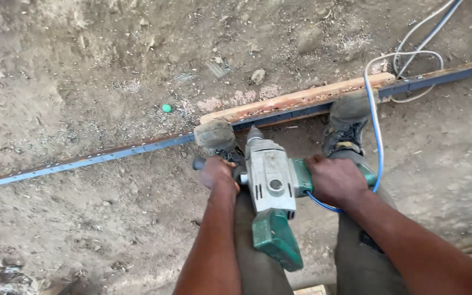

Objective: Using a hammer drill to create a series of holes along a metal beam placed on a wooden support.

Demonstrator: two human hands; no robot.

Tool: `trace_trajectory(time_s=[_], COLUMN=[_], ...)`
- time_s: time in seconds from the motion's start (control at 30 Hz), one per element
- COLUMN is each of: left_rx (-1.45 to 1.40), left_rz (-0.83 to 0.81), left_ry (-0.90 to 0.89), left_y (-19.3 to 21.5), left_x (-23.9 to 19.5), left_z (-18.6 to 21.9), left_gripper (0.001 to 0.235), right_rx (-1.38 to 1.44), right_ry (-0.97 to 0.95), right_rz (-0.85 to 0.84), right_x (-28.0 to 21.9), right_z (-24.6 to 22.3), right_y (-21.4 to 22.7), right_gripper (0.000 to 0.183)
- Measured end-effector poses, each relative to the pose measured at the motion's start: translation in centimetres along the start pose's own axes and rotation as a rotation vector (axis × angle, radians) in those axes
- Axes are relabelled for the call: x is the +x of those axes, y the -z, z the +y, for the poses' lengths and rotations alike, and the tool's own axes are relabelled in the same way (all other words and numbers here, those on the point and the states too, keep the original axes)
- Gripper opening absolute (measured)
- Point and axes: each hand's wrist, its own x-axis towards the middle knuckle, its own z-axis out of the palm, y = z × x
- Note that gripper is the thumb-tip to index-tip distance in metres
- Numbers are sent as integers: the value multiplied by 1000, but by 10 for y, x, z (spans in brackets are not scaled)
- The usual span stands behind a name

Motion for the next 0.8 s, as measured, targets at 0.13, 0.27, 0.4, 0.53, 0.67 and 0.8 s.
trace_trajectory(time_s=[0.13,0.27,0.4,0.53,0.67,0.8], left_rx=[-7,-15,6,-6,196,-202], left_rz=[4,-5,-16,-9,-46,62], left_ry=[10,26,65,41,-55,86], left_y=[-6,-19,-16,3,5,10], left_x=[-3,-7,-12,-4,11,16], left_z=[6,2,-3,11,5,-3], left_gripper=[33,35,37,39,41,26], right_rx=[24,-63,-62,-97,-70,-42], right_ry=[-15,23,5,53,38,62], right_rz=[-52,-22,-61,-33,-19,-19], right_x=[3,8,0,10,14,9], right_z=[-10,-4,-1,-2,-1,0], right_y=[17,7,0,9,10,3], right_gripper=[27,29,29,31,32,32])
